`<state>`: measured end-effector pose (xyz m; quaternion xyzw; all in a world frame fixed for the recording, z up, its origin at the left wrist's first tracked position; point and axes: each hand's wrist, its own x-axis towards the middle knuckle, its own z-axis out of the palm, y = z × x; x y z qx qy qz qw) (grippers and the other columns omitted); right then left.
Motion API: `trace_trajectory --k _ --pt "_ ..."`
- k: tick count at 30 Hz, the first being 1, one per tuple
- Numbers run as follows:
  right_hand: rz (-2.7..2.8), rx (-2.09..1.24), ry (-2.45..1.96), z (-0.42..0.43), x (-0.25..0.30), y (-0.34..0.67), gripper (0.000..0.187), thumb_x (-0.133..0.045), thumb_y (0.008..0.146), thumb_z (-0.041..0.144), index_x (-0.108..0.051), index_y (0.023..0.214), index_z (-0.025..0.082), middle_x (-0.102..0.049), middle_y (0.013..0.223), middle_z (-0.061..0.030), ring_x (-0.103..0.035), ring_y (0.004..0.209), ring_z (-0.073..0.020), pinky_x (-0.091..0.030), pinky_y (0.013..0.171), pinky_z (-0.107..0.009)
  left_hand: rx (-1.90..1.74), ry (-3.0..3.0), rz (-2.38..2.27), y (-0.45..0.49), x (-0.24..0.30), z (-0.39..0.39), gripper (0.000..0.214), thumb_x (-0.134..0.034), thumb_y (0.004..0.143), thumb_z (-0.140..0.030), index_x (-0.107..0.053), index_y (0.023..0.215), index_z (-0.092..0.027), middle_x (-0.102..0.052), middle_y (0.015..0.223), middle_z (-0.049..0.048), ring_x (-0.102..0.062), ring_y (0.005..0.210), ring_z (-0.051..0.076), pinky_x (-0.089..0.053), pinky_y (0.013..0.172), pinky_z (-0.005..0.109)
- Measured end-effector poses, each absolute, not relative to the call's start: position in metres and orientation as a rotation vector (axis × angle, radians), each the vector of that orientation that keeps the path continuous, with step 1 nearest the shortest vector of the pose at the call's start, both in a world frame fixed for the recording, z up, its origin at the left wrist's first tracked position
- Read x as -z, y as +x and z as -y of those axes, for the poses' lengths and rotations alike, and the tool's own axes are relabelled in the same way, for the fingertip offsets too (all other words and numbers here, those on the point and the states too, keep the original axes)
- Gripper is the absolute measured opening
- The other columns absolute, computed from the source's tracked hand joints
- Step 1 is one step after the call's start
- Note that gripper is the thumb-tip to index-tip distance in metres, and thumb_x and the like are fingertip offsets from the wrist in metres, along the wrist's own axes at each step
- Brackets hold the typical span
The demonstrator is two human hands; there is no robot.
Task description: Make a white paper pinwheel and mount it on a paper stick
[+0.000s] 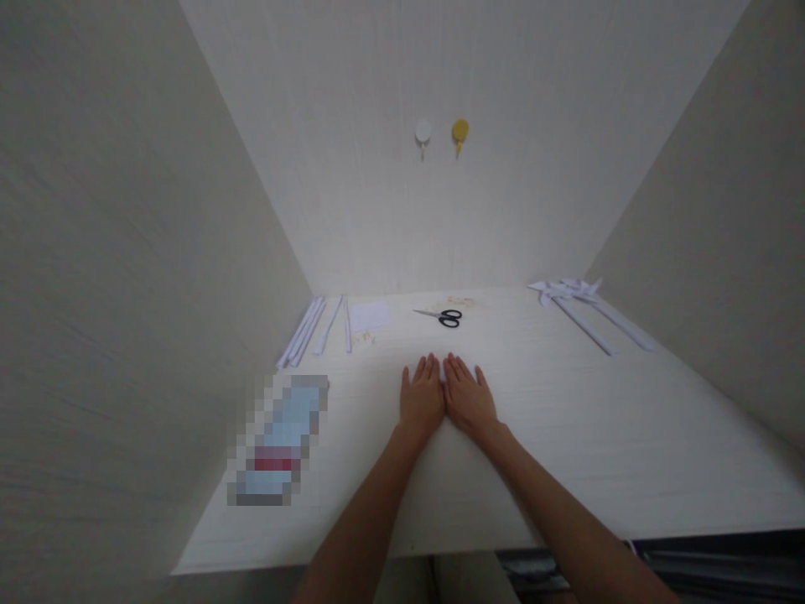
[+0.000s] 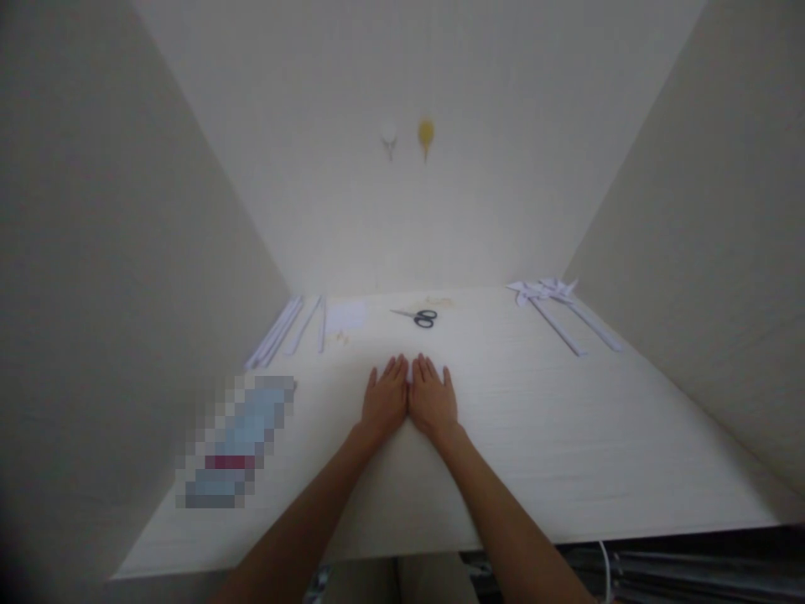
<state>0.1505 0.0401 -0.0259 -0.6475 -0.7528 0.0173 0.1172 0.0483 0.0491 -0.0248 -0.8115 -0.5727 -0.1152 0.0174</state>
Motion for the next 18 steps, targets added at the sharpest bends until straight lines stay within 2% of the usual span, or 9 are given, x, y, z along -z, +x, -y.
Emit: trace_trajectory --k 5,11,14,18 --pt "2.018 -0.009 -2.038 -0.038 0.028 0.143 0.054 -0.025 0.085 0.033 -0.031 0.128 0.001 -0.027 0.135 -0.0178 -0.024 0.124 -0.0243 -0.012 0.099 -0.048 0.350 -2.302 1.977 0.054 0.024 -0.044 0.051 -0.022 0.082 -0.026 -0.029 0.128 -0.005 -0.027 0.136 0.0146 -0.022 0.126 0.022 -0.014 0.100 0.050" --pt "1.822 0.093 -2.155 -0.035 0.033 0.140 0.070 -0.027 0.083 0.046 -0.027 0.126 -0.009 -0.024 0.134 -0.0265 -0.017 0.126 -0.0304 -0.008 0.098 -0.050 0.370 -2.103 2.110 0.056 0.025 -0.043 0.057 -0.024 0.081 -0.034 -0.030 0.126 0.001 -0.025 0.135 0.0203 -0.018 0.126 0.026 -0.008 0.099 0.055" --pt "1.835 0.036 -2.142 -0.035 0.034 0.144 0.071 -0.028 0.082 0.047 -0.026 0.127 -0.009 -0.024 0.134 -0.0249 -0.018 0.126 -0.0300 -0.012 0.099 -0.048 0.397 -2.090 2.119 0.054 0.027 -0.043 0.058 -0.024 0.082 -0.035 -0.029 0.126 0.003 -0.026 0.135 0.0213 -0.018 0.127 0.026 -0.012 0.100 0.051" --pt "1.971 -0.097 -1.992 -0.041 0.034 0.155 0.062 -0.029 0.084 0.042 -0.026 0.130 0.001 -0.028 0.136 -0.0159 -0.023 0.125 -0.0240 -0.016 0.100 -0.044 0.421 -2.226 2.062 0.048 0.026 -0.046 0.056 -0.024 0.083 -0.035 -0.028 0.128 -0.001 -0.027 0.135 0.0178 -0.021 0.126 0.025 -0.017 0.100 0.046"
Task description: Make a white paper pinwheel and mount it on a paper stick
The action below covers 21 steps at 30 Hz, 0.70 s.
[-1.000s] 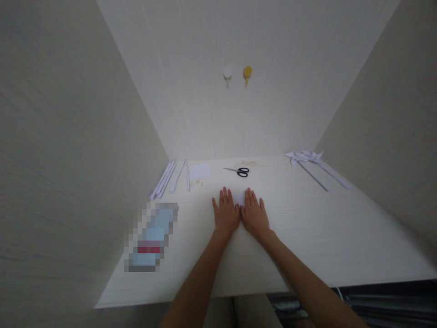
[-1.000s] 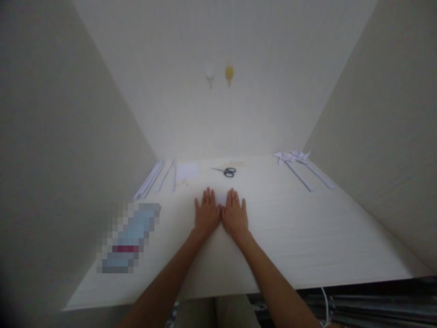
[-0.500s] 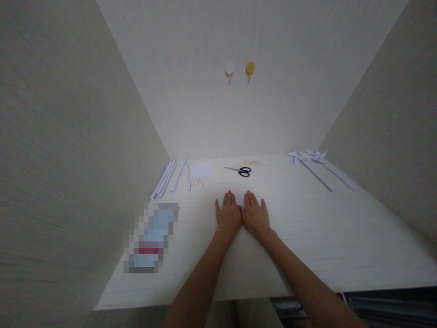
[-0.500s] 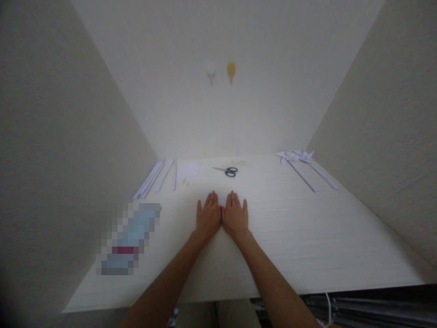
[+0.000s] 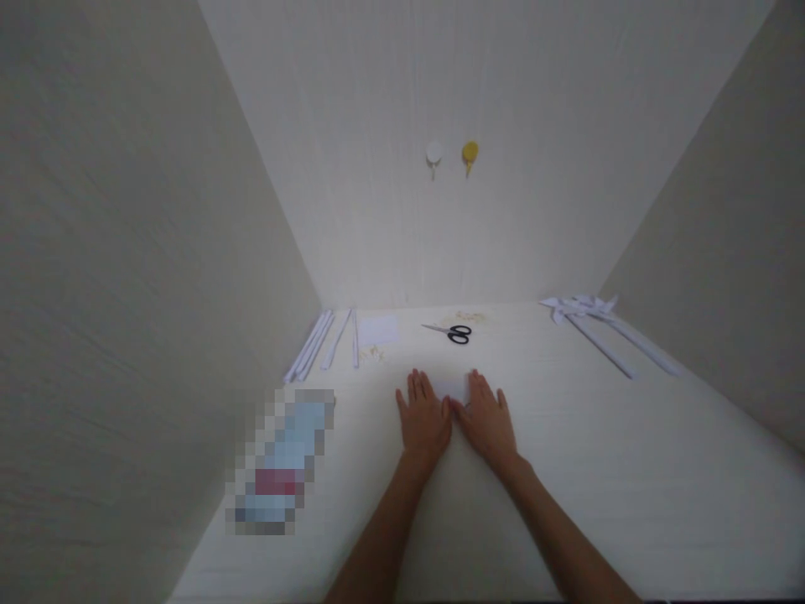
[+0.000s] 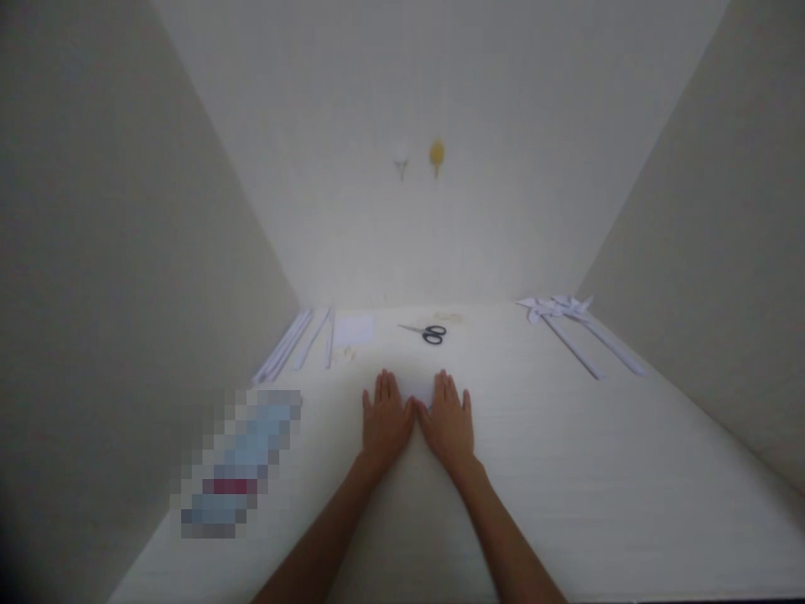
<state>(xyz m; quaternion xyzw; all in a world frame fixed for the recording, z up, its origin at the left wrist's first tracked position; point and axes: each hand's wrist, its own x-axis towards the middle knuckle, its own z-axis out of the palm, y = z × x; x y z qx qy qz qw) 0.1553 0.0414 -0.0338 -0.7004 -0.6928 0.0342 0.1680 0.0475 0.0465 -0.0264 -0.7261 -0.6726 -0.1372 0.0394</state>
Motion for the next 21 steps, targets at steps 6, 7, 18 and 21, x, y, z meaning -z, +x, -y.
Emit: trace_trajectory --k 6,7,18,21 --pt "2.195 -0.216 -1.690 -0.059 0.029 0.179 0.048 -0.043 0.079 0.036 -0.046 0.119 0.011 -0.039 0.130 -0.0112 -0.034 0.119 -0.0215 -0.024 0.099 -0.038 0.440 -2.598 1.819 0.029 0.022 -0.060 0.045 -0.028 0.083 -0.028 -0.037 0.124 -0.011 -0.034 0.134 0.0087 -0.025 0.125 0.017 -0.018 0.103 0.039" --pt "2.216 -0.228 -1.644 -0.062 0.027 0.182 0.049 -0.045 0.077 0.038 -0.047 0.119 0.012 -0.040 0.130 -0.0113 -0.036 0.118 -0.0215 -0.026 0.098 -0.038 0.437 -2.629 1.802 0.026 0.021 -0.062 0.045 -0.030 0.082 -0.029 -0.037 0.124 -0.012 -0.034 0.134 0.0090 -0.025 0.125 0.018 -0.018 0.103 0.039" --pt "2.149 -0.307 -1.611 -0.070 0.020 0.185 0.046 -0.055 0.071 0.040 -0.052 0.112 0.019 -0.046 0.126 -0.0067 -0.040 0.112 -0.0200 -0.034 0.090 -0.035 0.593 -3.058 1.545 -0.002 0.018 -0.083 0.059 -0.061 0.064 -0.042 -0.047 0.117 -0.020 -0.044 0.126 0.0096 -0.037 0.118 0.019 -0.020 0.101 0.041" --pt "2.145 -0.314 -1.576 -0.070 0.022 0.186 0.043 -0.056 0.071 0.037 -0.054 0.110 0.018 -0.048 0.123 -0.0069 -0.041 0.110 -0.0203 -0.034 0.090 -0.034 0.743 -3.043 1.598 -0.002 0.021 -0.084 0.055 -0.066 0.061 -0.035 -0.052 0.112 -0.019 -0.050 0.121 0.0101 -0.042 0.113 0.020 -0.026 0.099 0.040"
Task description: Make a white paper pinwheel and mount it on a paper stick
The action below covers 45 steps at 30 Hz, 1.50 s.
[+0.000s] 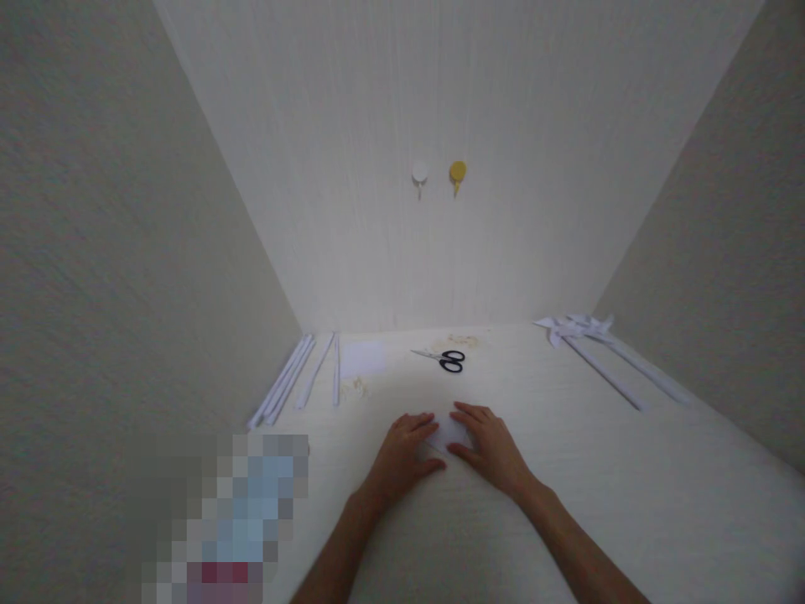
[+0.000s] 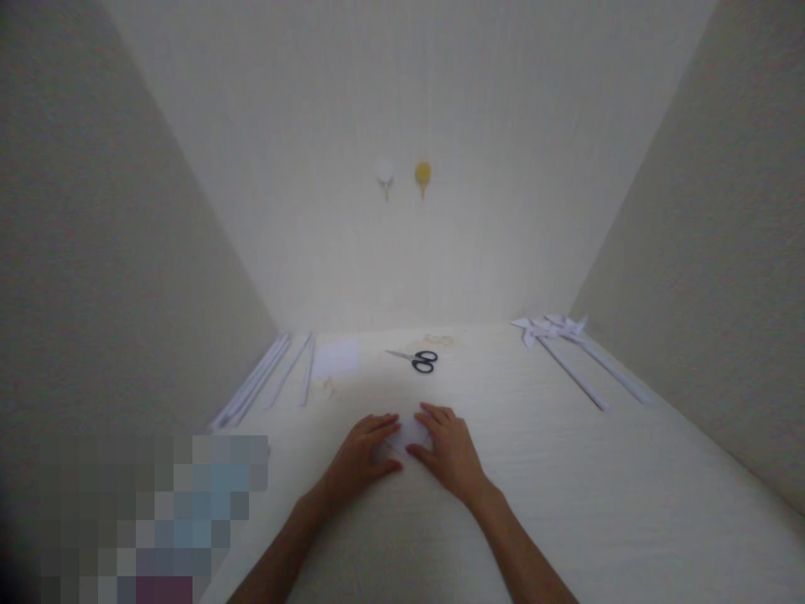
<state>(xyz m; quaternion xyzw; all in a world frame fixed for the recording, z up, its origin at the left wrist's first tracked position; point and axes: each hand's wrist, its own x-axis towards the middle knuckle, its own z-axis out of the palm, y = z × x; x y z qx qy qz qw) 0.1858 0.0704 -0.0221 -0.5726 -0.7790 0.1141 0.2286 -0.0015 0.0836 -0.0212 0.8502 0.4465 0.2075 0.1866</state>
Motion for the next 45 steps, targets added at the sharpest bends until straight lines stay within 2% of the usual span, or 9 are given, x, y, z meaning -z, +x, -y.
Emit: trace_trajectory --k 7,15,22,27,30,33,36,40,45 --pt "2.151 -0.356 -1.551 -0.070 0.020 0.186 0.044 -0.061 0.067 0.034 -0.055 0.108 0.019 -0.050 0.120 -0.0070 -0.043 0.107 -0.0216 -0.036 0.088 -0.035 -0.762 2.205 -1.242 0.000 0.022 -0.083 0.046 -0.070 0.055 -0.022 -0.059 0.100 -0.019 -0.057 0.106 0.0080 -0.050 0.099 0.019 -0.039 0.089 0.035" --pt "2.122 -0.367 -1.502 -0.069 0.020 0.186 0.041 -0.062 0.066 0.032 -0.055 0.104 0.019 -0.051 0.111 -0.0080 -0.046 0.100 -0.0207 -0.038 0.084 -0.034 -0.794 2.070 -1.196 0.000 0.018 -0.082 0.037 -0.067 0.056 -0.016 -0.063 0.092 -0.017 -0.055 0.108 0.0090 -0.052 0.098 0.020 -0.044 0.083 0.033" --pt "2.090 -0.379 -1.516 -0.069 0.019 0.186 0.038 -0.063 0.065 0.030 -0.057 0.101 0.020 -0.052 0.105 -0.0071 -0.047 0.096 -0.0204 -0.039 0.082 -0.032 -0.884 2.073 -1.099 -0.002 0.016 -0.081 0.050 -0.045 0.055 0.002 -0.062 0.097 -0.019 -0.058 0.110 0.0059 -0.053 0.101 0.017 -0.040 0.090 0.033" --pt "2.097 -0.376 -1.472 -0.069 0.021 0.186 0.037 -0.059 0.070 0.032 -0.056 0.105 0.021 -0.053 0.107 -0.0072 -0.047 0.097 -0.0207 -0.038 0.084 -0.033 -0.969 2.006 -1.197 -0.002 0.013 -0.082 0.026 -0.048 0.066 -0.010 -0.067 0.081 -0.019 -0.066 0.093 0.0049 -0.060 0.084 0.016 -0.046 0.081 0.031" --pt "2.027 -0.436 -1.423 -0.070 0.023 0.187 0.031 -0.040 0.082 0.030 -0.055 0.107 0.020 -0.057 0.104 -0.0071 -0.049 0.097 -0.0191 -0.038 0.084 -0.033 -1.035 1.868 -1.311 -0.002 0.011 -0.083 0.018 -0.051 0.069 -0.020 -0.068 0.073 -0.020 -0.068 0.079 0.0035 -0.061 0.073 0.016 -0.048 0.072 0.029" --pt "1.857 -0.571 -1.364 -0.071 0.021 0.189 0.036 -0.027 0.086 0.030 -0.058 0.101 0.019 -0.061 0.097 -0.0065 -0.052 0.093 -0.0173 -0.039 0.083 -0.033 -1.050 1.670 -1.442 -0.002 0.008 -0.084 0.021 -0.053 0.069 -0.032 -0.067 0.066 -0.016 -0.065 0.056 0.0022 -0.059 0.056 0.016 -0.047 0.058 0.026" --pt "1.685 -0.778 -1.272 -0.073 0.019 0.186 0.025 -0.045 0.078 0.035 -0.060 0.087 0.017 -0.064 0.087 -0.0058 -0.056 0.082 -0.0174 -0.043 0.075 -0.031 -1.063 1.535 -1.430 0.000 0.006 -0.086 0.025 -0.053 0.068 -0.035 -0.065 0.063 -0.013 -0.060 0.046 0.0013 -0.056 0.048 0.014 -0.043 0.051 0.023" --pt "1.363 -1.137 -1.167 -0.075 0.018 0.179 0.021 -0.061 0.063 0.036 -0.056 0.066 0.016 -0.061 0.059 -0.0005 -0.054 0.051 -0.0123 -0.042 0.048 -0.024 -1.068 1.354 -1.329 0.005 0.006 -0.085 0.025 -0.055 0.066 -0.036 -0.060 0.062 -0.012 -0.060 0.045 0.0019 -0.054 0.041 0.012 -0.042 0.045 0.021" --pt "0.960 -1.169 -1.122 -0.081 0.023 0.182 0.030 -0.071 0.051 0.031 -0.054 0.071 0.016 -0.058 0.050 0.0036 -0.049 0.040 -0.0081 -0.033 0.038 -0.018 -0.962 1.282 -1.227 0.009 0.011 -0.085 0.028 -0.058 0.063 -0.038 -0.048 0.053 -0.014 -0.060 0.046 0.0023 -0.049 0.033 0.009 -0.037 0.035 0.019"
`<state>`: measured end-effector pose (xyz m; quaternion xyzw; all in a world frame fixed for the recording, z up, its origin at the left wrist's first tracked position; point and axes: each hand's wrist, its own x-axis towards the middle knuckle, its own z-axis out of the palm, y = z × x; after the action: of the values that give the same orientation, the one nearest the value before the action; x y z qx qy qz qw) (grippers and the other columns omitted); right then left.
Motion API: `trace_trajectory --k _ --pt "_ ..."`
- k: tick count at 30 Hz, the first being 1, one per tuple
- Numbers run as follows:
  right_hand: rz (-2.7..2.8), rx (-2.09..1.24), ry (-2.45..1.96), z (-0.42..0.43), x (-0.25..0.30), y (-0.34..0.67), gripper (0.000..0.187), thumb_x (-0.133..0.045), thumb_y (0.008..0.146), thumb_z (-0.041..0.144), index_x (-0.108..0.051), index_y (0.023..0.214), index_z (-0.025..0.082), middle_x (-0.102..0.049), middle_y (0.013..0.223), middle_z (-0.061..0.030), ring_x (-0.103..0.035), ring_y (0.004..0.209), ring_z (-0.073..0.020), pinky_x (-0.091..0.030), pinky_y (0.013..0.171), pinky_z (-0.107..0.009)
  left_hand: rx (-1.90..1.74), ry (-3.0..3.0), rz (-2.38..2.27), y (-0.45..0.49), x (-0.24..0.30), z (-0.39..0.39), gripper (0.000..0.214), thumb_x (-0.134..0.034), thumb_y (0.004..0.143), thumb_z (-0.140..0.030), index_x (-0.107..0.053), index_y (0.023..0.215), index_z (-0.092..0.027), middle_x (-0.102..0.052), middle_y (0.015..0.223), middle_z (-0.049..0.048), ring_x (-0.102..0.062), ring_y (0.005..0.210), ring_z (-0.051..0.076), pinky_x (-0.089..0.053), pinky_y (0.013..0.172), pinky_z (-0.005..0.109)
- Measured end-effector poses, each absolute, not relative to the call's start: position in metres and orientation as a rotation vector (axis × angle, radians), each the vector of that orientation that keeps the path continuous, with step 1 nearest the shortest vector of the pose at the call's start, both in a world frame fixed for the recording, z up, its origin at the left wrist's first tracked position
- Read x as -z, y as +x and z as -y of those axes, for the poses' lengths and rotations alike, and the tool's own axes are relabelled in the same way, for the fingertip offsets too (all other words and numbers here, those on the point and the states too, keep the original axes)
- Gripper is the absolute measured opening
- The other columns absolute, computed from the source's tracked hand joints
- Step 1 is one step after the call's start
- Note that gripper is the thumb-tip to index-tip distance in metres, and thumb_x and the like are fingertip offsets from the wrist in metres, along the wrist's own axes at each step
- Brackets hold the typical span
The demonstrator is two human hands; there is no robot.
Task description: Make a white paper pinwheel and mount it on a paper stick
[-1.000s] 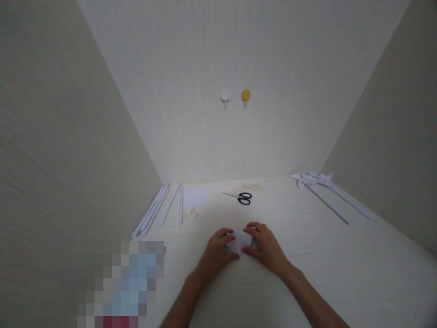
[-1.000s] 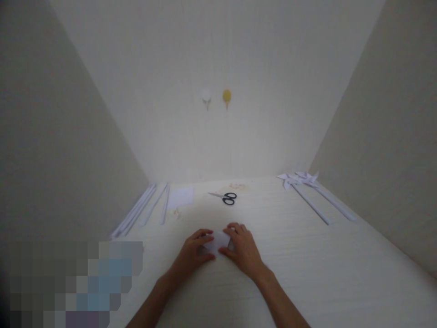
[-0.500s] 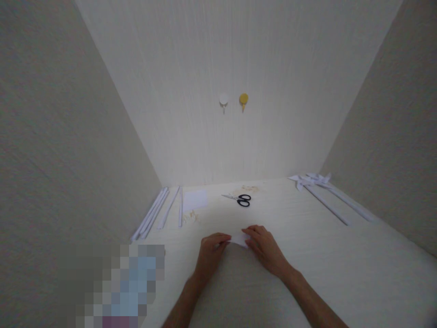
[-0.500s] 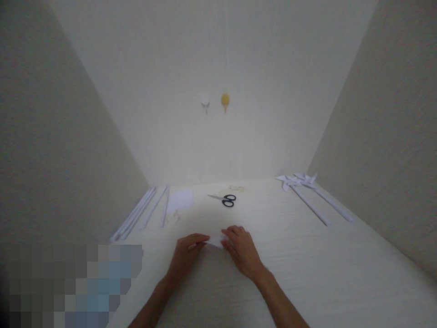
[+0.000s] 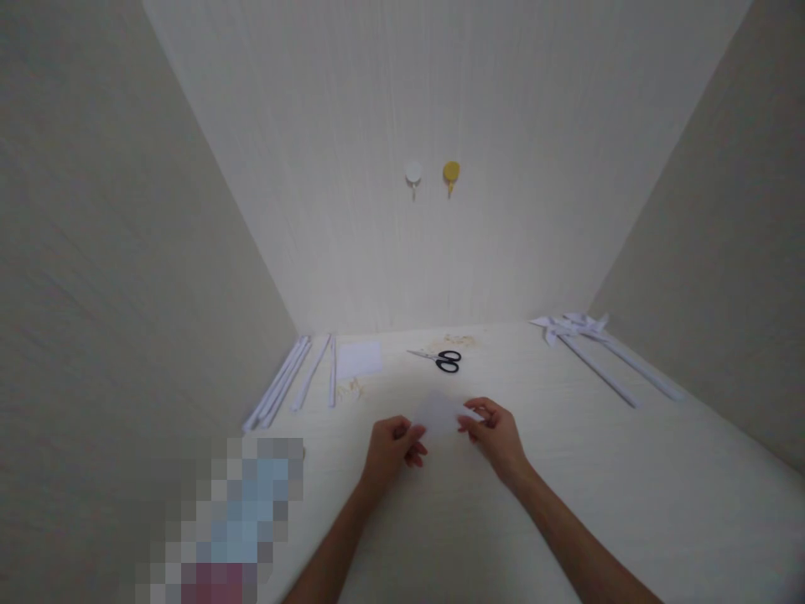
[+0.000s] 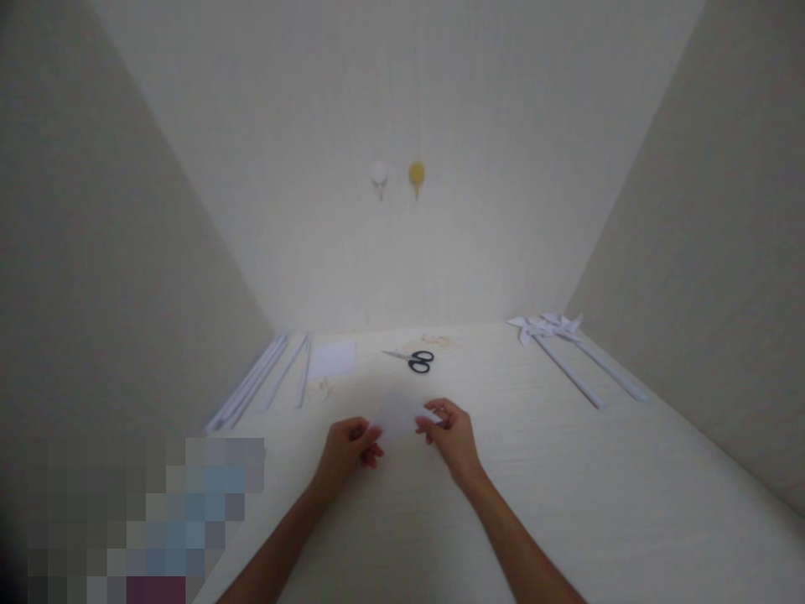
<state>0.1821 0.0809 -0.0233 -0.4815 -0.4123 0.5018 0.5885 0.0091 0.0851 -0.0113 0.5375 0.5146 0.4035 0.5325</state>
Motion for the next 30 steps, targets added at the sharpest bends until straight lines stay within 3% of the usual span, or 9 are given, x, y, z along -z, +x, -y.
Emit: trace_trajectory --k 5,8,12,14,16,19,22,25,30 --pt "0.809 -1.212 -0.979 -0.080 0.024 0.179 0.028 -0.070 0.056 0.031 -0.052 0.073 0.016 -0.044 0.039 0.0102 -0.042 0.037 -0.0048 -0.032 0.039 -0.016 -0.838 1.243 -1.060 0.015 0.015 -0.082 0.029 -0.064 0.059 -0.037 -0.049 0.059 -0.012 -0.064 0.054 0.0037 -0.057 0.043 0.011 -0.045 0.044 0.021" --pt "0.802 -1.362 -0.924 -0.074 0.020 0.169 0.033 -0.068 0.057 0.033 -0.050 0.080 0.017 -0.046 0.041 0.0097 -0.040 0.036 -0.0046 -0.030 0.038 -0.016 -0.836 1.230 -1.020 0.019 0.015 -0.079 0.030 -0.062 0.061 -0.039 -0.050 0.064 -0.012 -0.063 0.053 0.0031 -0.057 0.042 0.011 -0.045 0.043 0.021" --pt "0.676 -1.365 -0.865 -0.068 0.015 0.162 0.059 -0.071 0.055 0.030 -0.040 0.104 0.020 -0.055 0.049 0.0080 -0.043 0.041 -0.0053 -0.033 0.042 -0.016 -0.903 1.236 -1.025 0.021 0.015 -0.079 0.032 -0.061 0.062 -0.042 -0.046 0.062 -0.014 -0.061 0.049 0.0017 -0.053 0.037 0.010 -0.042 0.039 0.021" --pt "0.610 -1.338 -0.855 -0.068 0.015 0.161 0.063 -0.071 0.053 0.031 -0.038 0.106 0.021 -0.059 0.057 0.0057 -0.045 0.045 -0.0053 -0.036 0.046 -0.017 -0.953 1.232 -1.028 0.020 0.015 -0.080 0.034 -0.061 0.062 -0.044 -0.043 0.059 -0.015 -0.061 0.049 0.0018 -0.053 0.036 0.010 -0.041 0.039 0.020" --pt "0.656 -1.345 -0.875 -0.068 0.016 0.161 0.052 -0.070 0.054 0.036 -0.045 0.097 0.020 -0.058 0.055 0.0057 -0.045 0.045 -0.0055 -0.035 0.046 -0.017 -0.966 1.239 -1.012 0.019 0.015 -0.081 0.034 -0.061 0.062 -0.044 -0.043 0.060 -0.015 -0.061 0.049 0.0022 -0.052 0.036 0.010 -0.041 0.039 0.020" --pt "1.046 -1.359 -1.004 -0.069 0.022 0.159 0.032 -0.063 0.059 0.045 -0.052 0.060 0.016 -0.044 0.037 0.0067 -0.035 0.035 -0.0048 -0.024 0.038 -0.018 -0.898 1.281 -0.962 0.020 0.015 -0.079 0.033 -0.060 0.063 -0.044 -0.047 0.062 -0.014 -0.062 0.050 0.0030 -0.053 0.038 0.010 -0.041 0.040 0.020" --pt "1.393 -1.257 -1.160 -0.069 0.027 0.158 0.051 -0.050 0.067 0.053 -0.037 0.034 0.016 -0.030 0.029 0.0054 -0.025 0.031 -0.0038 -0.017 0.037 -0.022 -0.831 1.303 -0.928 0.021 0.014 -0.078 0.033 -0.062 0.061 -0.044 -0.046 0.059 -0.014 -0.059 0.046 0.0016 -0.052 0.036 0.010 -0.041 0.039 0.021" --pt "1.394 -1.211 -1.239 -0.068 0.028 0.160 0.054 -0.044 0.069 0.057 -0.033 0.033 0.018 -0.027 0.030 0.0057 -0.023 0.031 -0.0039 -0.015 0.037 -0.023 -0.828 1.296 -0.920 0.022 0.014 -0.077 0.033 -0.063 0.060 -0.042 -0.044 0.055 -0.015 -0.055 0.041 -0.0012 -0.047 0.032 0.009 -0.038 0.037 0.020" --pt "1.133 -1.137 -1.310 -0.073 0.026 0.169 0.052 -0.048 0.068 0.055 -0.034 0.034 0.018 -0.026 0.031 0.0064 -0.022 0.032 -0.0040 -0.015 0.037 -0.023 -0.834 1.308 -0.927 0.021 0.017 -0.080 0.032 -0.061 0.062 -0.039 -0.040 0.051 -0.016 -0.052 0.038 -0.0024 -0.044 0.031 0.007 -0.033 0.034 0.019"
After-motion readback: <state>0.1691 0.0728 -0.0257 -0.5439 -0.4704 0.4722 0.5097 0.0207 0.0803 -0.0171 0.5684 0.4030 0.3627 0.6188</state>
